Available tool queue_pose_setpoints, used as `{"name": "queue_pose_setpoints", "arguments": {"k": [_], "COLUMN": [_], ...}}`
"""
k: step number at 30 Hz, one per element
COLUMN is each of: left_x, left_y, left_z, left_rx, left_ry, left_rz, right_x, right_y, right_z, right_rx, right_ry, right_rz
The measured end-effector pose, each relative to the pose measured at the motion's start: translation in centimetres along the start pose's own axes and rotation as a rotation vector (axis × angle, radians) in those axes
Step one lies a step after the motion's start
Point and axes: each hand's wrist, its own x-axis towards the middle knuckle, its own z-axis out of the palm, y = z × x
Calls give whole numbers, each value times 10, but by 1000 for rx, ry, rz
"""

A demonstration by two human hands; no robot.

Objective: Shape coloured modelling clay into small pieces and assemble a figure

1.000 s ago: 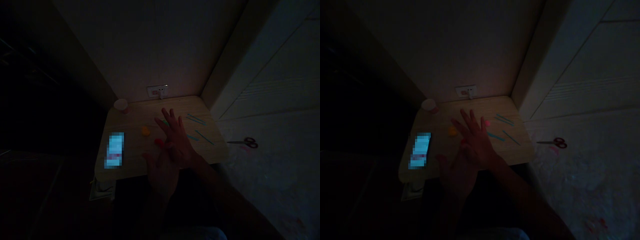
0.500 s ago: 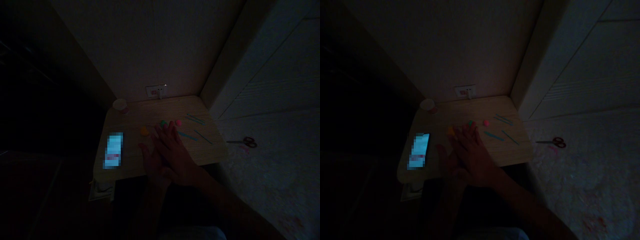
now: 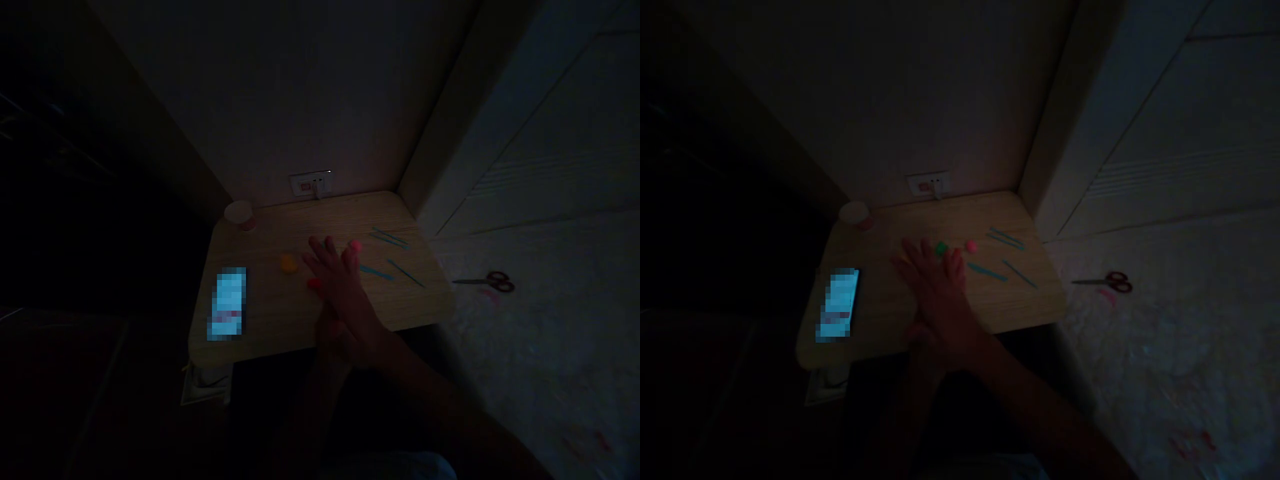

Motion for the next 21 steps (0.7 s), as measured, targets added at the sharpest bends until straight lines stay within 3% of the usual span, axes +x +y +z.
{"name": "queue_pose_setpoints", "arguments": {"k": [3,6,10,14,17,21], "left_x": [-3,-11,-12,-5,0,10], "left_y": [6,14,21,25,28,33], "left_z": [-3,-2,5,10,10,3], "left_rx": [16,13,-65,-97,-106,-211], "left_ry": [-111,-150,-179,-120,-20,-8], "left_rz": [-58,-141,-117,-61,-48,-69], "right_x": [-5,-12,-16,-16,-16,-17], "right_y": [9,16,28,32,23,10], "right_z": [-10,-16,-12,-6,-3,-1], "right_rx": [31,53,98,95,136,203], "right_ry": [66,133,266,485,506,519], "right_rz": [8,5,84,189,192,177]}}
